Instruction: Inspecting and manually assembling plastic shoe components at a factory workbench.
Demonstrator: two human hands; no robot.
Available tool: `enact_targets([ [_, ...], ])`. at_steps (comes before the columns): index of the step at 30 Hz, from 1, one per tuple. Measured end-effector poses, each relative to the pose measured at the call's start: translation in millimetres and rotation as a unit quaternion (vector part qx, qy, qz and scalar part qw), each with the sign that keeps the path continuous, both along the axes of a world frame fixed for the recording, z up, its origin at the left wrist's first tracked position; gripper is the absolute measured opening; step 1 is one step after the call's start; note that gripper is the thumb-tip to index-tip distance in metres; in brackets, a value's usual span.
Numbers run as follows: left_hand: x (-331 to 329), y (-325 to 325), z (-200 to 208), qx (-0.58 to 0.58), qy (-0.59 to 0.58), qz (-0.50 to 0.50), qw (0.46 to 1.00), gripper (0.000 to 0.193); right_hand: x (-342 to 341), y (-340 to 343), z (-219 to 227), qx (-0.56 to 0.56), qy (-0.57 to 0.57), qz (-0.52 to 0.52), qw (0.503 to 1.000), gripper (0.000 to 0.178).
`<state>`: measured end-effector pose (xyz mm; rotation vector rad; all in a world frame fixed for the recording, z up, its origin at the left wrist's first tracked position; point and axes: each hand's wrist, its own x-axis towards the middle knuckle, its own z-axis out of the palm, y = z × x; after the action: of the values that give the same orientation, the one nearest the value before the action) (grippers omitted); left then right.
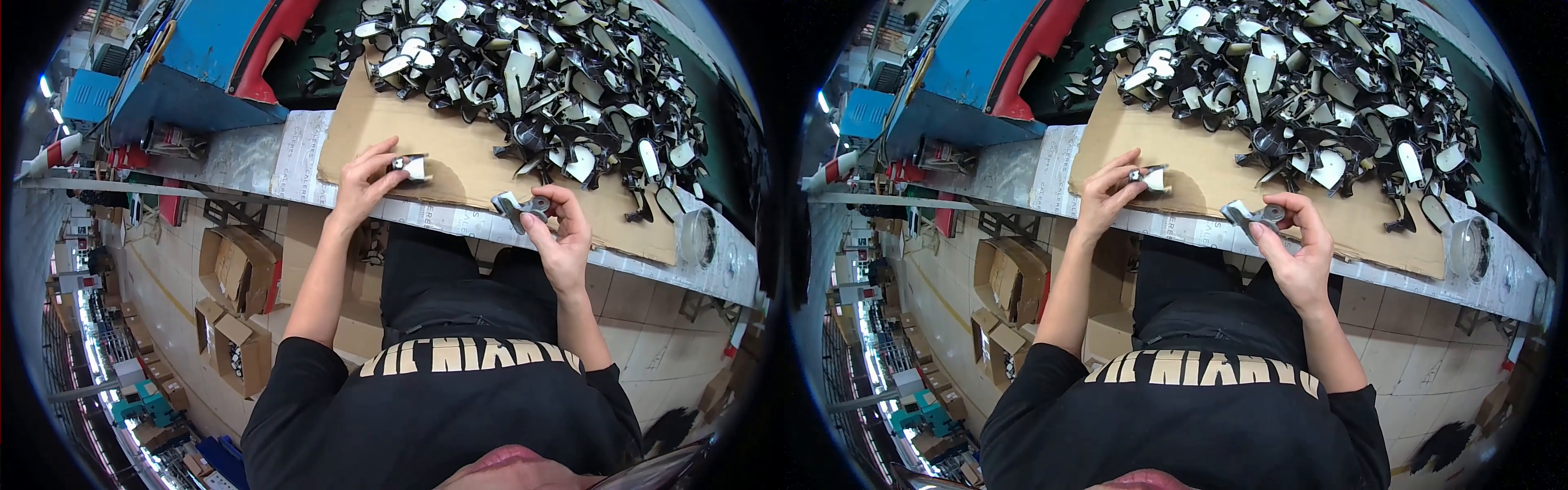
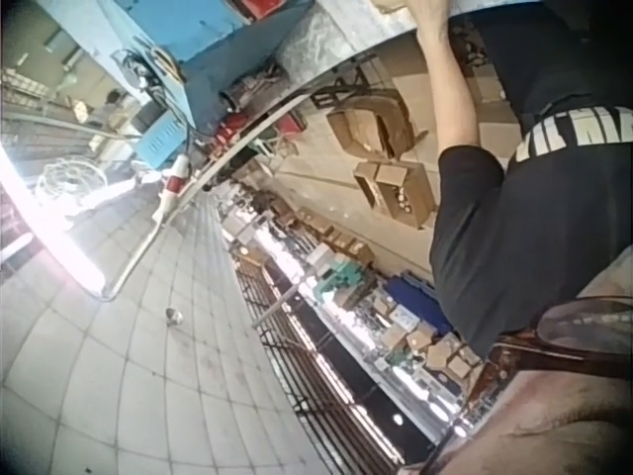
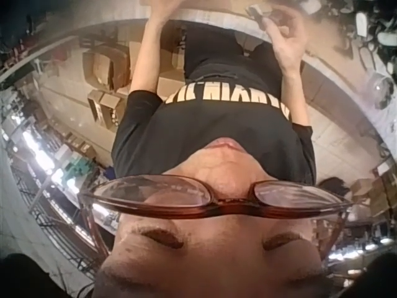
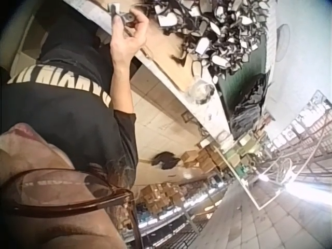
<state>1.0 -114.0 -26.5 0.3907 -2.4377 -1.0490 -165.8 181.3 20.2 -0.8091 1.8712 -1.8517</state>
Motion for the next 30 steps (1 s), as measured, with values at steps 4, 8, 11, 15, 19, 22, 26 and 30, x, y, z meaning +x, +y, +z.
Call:
enact_targets([
  [4, 2, 58, 5, 0.271, 0.097, 0.009, 0.957, 0.028, 7, -8, 15, -0.033, -0.071, 0.015, 0.997, 0.036],
  [8, -3, 103, 19, 0.31, 0.13, 0.001, 0.942, 0.048, 12, -18, 18, -0.055, 0.029, 0.033, 0.998, 0.038],
  [11, -4, 118, 35, 0.318, 0.095, 0.031, 0.943, 0.068, 16, -26, 26, -0.025, 0.22, 0.024, 0.975, 0.038],
  [15, 1, 117, 35, 0.238, 0.074, 0.022, 0.968, 0.072, 21, -29, 20, -0.036, 0.286, 0.013, 0.957, 0.039],
  [19, 0, 121, 39, 0.191, 0.083, 0.023, 0.978, 0.069, 24, -28, 15, -0.026, 0.303, 0.033, 0.952, 0.038],
  [22, 0, 120, 38, 0.194, 0.092, 0.04, 0.976, 0.069, 26, -22, 18, -0.028, 0.25, 0.054, 0.966, 0.038],
  [26, 1, 115, 35, 0.203, 0.072, 0.037, 0.976, 0.073, 22, -10, 28, -0.053, 0.184, 0.103, 0.976, 0.037],
  [30, 3, 119, 39, 0.211, 0.062, 0.016, 0.975, 0.076, 18, -13, 21, -0.028, 0.211, 0.053, 0.976, 0.037],
])
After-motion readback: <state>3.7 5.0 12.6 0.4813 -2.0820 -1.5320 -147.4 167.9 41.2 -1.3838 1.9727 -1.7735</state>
